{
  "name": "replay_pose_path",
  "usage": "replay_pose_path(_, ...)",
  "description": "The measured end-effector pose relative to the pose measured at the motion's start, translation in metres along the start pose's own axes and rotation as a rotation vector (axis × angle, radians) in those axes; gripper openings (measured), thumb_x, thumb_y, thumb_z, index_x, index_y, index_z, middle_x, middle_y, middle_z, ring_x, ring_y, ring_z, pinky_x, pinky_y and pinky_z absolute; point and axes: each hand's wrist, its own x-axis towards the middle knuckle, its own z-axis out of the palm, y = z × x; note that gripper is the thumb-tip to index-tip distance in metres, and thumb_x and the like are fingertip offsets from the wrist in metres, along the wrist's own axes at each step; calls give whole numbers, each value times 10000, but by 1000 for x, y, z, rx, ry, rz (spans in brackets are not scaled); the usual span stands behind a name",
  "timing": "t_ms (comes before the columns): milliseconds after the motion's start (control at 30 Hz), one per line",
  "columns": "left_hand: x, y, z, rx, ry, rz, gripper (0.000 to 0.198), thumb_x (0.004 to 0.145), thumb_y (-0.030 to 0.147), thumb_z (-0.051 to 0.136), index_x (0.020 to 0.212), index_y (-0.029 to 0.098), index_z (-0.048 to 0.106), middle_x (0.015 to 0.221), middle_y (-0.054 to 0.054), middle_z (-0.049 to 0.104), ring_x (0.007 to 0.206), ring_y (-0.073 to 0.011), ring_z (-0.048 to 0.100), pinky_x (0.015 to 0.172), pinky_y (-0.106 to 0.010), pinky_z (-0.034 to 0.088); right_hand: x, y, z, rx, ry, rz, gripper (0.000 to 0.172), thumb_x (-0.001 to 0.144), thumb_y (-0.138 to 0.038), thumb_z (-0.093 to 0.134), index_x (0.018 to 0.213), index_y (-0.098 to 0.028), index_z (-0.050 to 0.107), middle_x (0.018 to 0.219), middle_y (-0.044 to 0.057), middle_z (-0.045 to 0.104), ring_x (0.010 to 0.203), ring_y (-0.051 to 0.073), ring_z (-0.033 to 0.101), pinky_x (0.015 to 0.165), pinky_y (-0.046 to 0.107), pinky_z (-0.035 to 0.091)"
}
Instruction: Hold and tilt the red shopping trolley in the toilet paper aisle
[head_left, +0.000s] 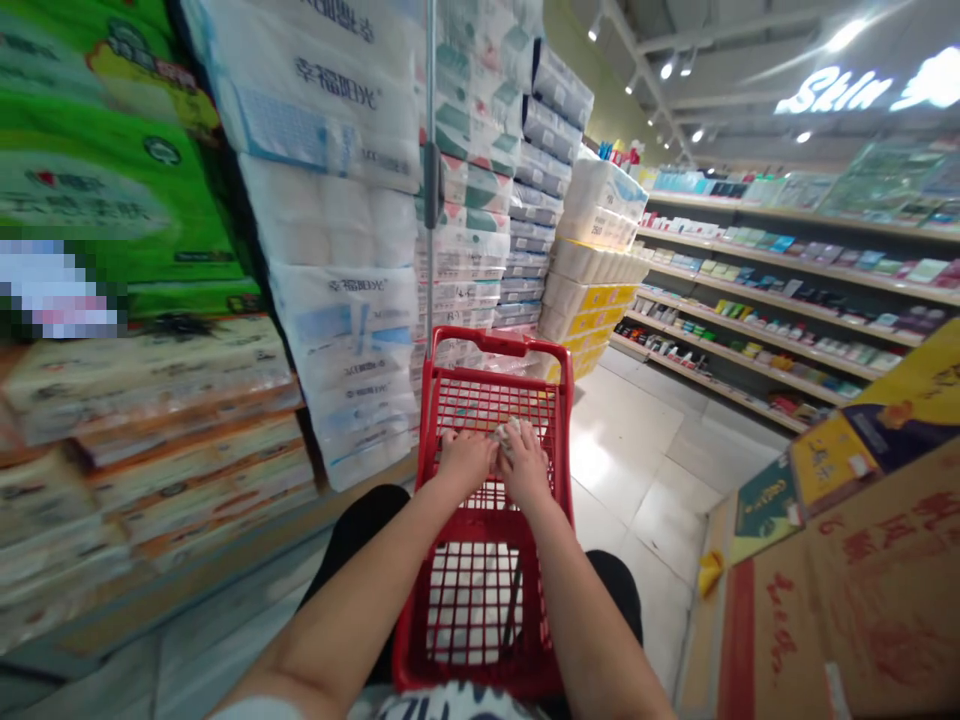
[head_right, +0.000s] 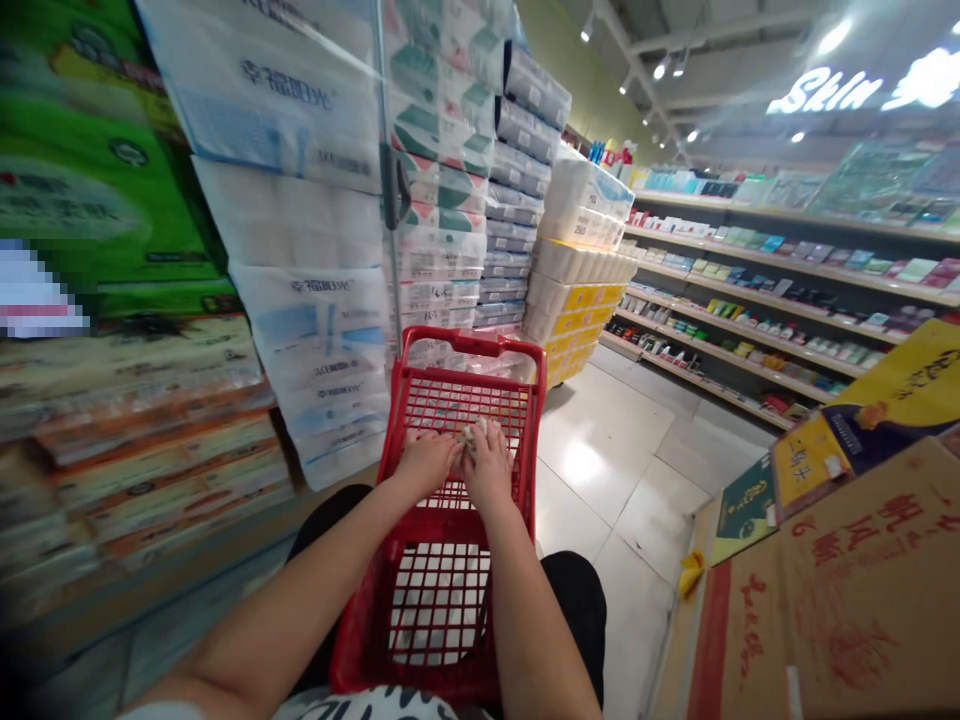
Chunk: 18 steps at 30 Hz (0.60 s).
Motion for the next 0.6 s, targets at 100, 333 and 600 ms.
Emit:
replay_pose_path(100,-2,0,-3,-19,-27,-4,416,965,357,286,946,235,683,1058,-65,683,1023,-266,554,928,-494,334,4,10,-9,58,34,-85,376,870,-166,473,1198,-247,637,1344,47,549,1215,219,451,1021,377,350)
replay_pose_path(333,3,-7,-9,-50,-85,-19,420,946,409,314,1000,236,693,1080,-90,684,1085,-309,522,933,-515,337,19,-2,-26,-1,-61,-163,327,817,-71,504,1029,-214,710,1099,69,673,989,217,534,906,323,390)
replay_pose_path(600,0,-11,-5,-48,-39,9,389,946,354,330,957,214,692,1098,-83,677,1077,-291,517,942,-495,340,10,-2,-35,-21,-49,-139,314,813,-81,513,1038,-212,689,1039,58,664,933,192,540,883,317,381)
